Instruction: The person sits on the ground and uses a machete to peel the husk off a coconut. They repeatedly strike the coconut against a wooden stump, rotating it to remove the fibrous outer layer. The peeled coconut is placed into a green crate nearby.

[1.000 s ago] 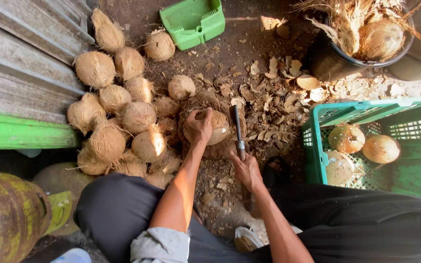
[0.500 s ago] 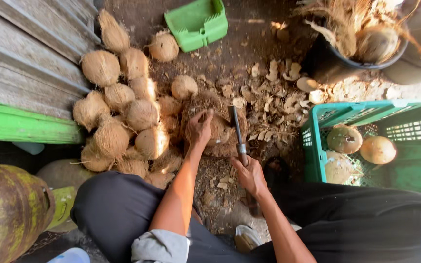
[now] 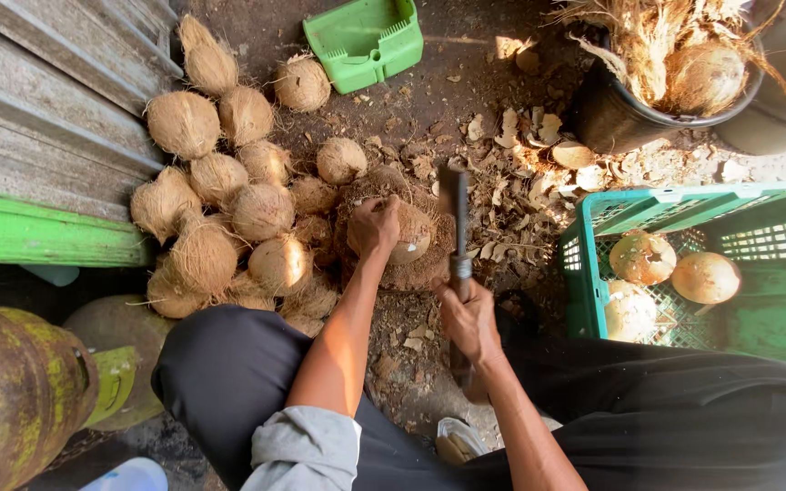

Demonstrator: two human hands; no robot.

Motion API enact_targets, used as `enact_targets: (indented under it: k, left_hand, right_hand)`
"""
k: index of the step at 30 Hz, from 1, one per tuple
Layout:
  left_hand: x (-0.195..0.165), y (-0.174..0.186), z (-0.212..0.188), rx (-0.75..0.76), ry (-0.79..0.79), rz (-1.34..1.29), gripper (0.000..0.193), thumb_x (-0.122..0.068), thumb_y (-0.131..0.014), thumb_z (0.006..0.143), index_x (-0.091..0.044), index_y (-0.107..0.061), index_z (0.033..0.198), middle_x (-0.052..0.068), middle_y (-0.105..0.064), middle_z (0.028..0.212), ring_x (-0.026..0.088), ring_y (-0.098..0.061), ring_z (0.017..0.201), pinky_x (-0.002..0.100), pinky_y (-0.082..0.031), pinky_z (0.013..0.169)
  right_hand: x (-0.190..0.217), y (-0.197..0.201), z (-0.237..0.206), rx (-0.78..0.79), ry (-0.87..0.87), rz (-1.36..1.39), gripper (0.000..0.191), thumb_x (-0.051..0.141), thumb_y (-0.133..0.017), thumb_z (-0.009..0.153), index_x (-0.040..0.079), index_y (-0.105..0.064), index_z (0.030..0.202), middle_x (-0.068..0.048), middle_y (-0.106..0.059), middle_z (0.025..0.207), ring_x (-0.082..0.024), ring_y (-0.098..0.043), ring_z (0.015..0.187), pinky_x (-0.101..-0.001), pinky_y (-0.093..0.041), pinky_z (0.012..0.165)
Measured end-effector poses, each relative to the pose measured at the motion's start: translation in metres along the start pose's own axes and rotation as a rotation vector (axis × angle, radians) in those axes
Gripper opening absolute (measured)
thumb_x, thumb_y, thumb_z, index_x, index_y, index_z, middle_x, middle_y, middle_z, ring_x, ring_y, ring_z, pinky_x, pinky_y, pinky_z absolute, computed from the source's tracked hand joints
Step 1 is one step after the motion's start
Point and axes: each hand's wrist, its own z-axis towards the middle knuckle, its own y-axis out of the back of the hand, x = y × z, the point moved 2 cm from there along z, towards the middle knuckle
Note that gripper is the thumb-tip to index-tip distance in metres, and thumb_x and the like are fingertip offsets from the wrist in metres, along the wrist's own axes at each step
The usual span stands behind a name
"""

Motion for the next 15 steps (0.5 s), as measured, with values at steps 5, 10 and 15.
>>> enact_targets:
  k: [5, 10, 15]
  left_hand:
    - [-0.002, 0.006, -0.003, 0.042, 0.037, 0.001, 0.042, -0.058, -0.063, 0.091, -0.020, -0.078, 0.100, 0.004, -0.071, 0.086, 0.019, -0.061, 0.074, 0.041, -0.046, 0.073]
    - [0.000, 0.006, -0.006, 0.012, -0.005, -0.059, 0.039, -0.057, -0.061, 0.089, -0.021, -0.069, 0.099, 0.004, -0.064, 0.093, 0.020, -0.061, 0.066, 0.042, -0.049, 0.059]
    - [0.009, -0.005, 0.007, -0.011, -0.016, 0.031, 0.032, -0.047, -0.064, 0.091, -0.017, -0.067, 0.081, 0.003, -0.063, 0.083, 0.015, -0.052, 0.063, 0.037, -0.041, 0.060]
  right_hand:
    - [0.004, -0.006, 0.003, 0.009, 0.274, 0.246, 0.026, 0.026, -0.067, 0.099, 0.009, -0.064, 0.079, 0.001, -0.052, 0.055, -0.007, -0.042, 0.041, -0.0275, -0.033, 0.036]
    - [-0.013, -0.009, 0.007, 0.001, -0.023, -0.297, 0.020, 0.025, -0.066, 0.100, 0.013, -0.066, 0.084, 0.002, -0.049, 0.057, -0.007, -0.043, 0.046, -0.0275, -0.035, 0.040]
    - [-0.020, -0.001, 0.012, -0.042, 0.416, -0.162, 0.025, 0.025, -0.059, 0.104, 0.001, -0.064, 0.096, 0.003, -0.050, 0.071, -0.006, -0.043, 0.060, -0.0272, -0.037, 0.049]
